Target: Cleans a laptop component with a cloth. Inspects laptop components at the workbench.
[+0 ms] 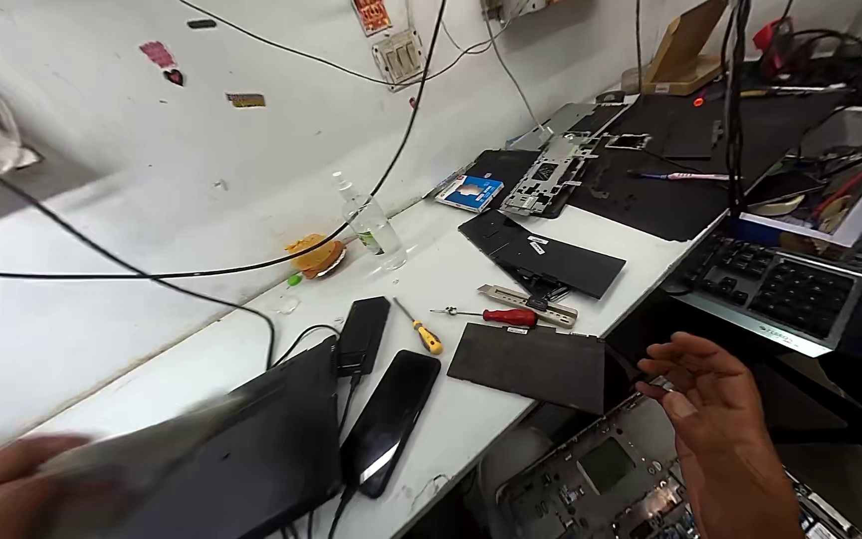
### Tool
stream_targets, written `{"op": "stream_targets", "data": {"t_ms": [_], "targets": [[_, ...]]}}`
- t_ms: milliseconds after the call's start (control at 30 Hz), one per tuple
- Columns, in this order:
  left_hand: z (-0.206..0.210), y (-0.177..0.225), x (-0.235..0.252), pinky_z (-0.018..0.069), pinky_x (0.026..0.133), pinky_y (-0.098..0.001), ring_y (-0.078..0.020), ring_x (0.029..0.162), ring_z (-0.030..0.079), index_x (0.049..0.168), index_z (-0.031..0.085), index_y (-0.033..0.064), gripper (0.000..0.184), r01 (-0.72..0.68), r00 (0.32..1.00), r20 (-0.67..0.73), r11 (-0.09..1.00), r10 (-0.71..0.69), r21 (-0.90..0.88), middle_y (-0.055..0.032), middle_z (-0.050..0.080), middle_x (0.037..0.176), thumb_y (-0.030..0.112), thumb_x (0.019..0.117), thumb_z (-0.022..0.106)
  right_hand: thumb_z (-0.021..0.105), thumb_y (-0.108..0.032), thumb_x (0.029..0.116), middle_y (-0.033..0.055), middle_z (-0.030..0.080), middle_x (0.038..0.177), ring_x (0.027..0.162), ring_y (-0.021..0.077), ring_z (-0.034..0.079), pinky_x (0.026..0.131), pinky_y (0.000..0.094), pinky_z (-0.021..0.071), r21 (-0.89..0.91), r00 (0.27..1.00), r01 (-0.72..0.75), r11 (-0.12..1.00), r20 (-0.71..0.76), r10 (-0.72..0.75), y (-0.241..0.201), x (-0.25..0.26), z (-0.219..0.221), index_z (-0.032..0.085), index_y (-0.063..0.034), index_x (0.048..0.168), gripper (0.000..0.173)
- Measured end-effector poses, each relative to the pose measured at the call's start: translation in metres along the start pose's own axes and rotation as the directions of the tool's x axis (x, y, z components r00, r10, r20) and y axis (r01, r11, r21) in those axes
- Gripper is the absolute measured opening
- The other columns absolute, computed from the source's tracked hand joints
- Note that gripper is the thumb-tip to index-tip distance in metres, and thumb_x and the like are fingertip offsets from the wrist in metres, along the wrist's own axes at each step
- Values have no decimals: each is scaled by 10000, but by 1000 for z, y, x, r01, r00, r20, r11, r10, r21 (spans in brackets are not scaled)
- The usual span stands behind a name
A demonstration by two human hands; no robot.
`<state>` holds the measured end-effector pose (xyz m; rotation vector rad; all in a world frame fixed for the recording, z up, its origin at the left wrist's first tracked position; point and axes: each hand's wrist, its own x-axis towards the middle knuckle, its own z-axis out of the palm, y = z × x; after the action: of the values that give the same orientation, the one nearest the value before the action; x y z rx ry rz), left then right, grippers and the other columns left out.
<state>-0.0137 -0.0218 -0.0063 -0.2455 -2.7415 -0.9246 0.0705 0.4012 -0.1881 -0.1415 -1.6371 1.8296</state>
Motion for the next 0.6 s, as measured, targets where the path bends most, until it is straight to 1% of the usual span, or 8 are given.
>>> {"op": "stream_targets", "data": {"t_ms": [67,133,167,200,267,333,433,600], "targets": [[23,1,9,553,664,-234,-15,760,627,966,655,89,198,-167,970,143,968,195,-185,51,655,895,141,936,466,603,-516,992,41,623,1312,1210,217,612,960,402,562,53,975,45,998,217,-55,-7,1,14,515,-175,1404,542],[65,37,14,564,624,-257,-65,726,650,990,711,193,213,-195,942,199,923,271,-332,46,691,868,273,963,516,609,-578,972,78,557,1452,1303,246,577,1010,452,559,110,903,-44,993,430,-7,-13,-1,30,417,-139,1515,724],[84,58,17,570,641,-264,-81,730,656,1019,710,200,211,-170,929,242,902,281,-396,29,695,863,297,976,528,627,-578,961,70,545,1469,1305,223,581,1030,442,560,144,861,-124,982,507,34,-17,-2,35,360,-121,1560,800],[101,77,21,577,649,-272,-99,724,664,1044,710,185,212,-134,917,282,883,283,-449,1,700,852,288,977,536,649,-541,961,48,588,1412,1249,178,621,1015,403,577,185,825,-218,958,559,80,-24,-3,37,351,-98,1562,804],[125,103,31,585,644,-280,-131,708,674,1075,703,150,222,-55,900,350,864,260,-500,-48,700,831,241,977,525,661,-343,1001,28,715,1177,1042,139,714,922,363,617,282,783,-406,869,598,172,-37,0,36,494,-48,1391,517],[139,116,42,583,633,-295,-159,701,676,1077,702,131,232,-7,887,402,875,229,-483,-77,697,820,222,984,510,594,-189,1044,81,734,1074,947,183,738,860,379,637,310,811,-424,851,548,205,-41,10,29,563,1,1302,322],[155,122,55,583,616,-297,-172,685,682,1056,706,115,223,29,862,457,879,219,-476,-100,703,821,211,977,521,552,-159,1060,141,731,1054,926,225,741,836,378,642,265,872,-381,886,423,248,-34,26,15,623,-1,1257,263],[178,136,51,645,639,-355,-239,769,745,1160,657,66,209,93,775,546,798,318,-596,-158,733,944,176,1023,544,559,-189,1059,181,715,1124,1014,266,728,909,430,617,335,781,-599,727,445,438,-27,43,5,621,-12,1269,282]]}}
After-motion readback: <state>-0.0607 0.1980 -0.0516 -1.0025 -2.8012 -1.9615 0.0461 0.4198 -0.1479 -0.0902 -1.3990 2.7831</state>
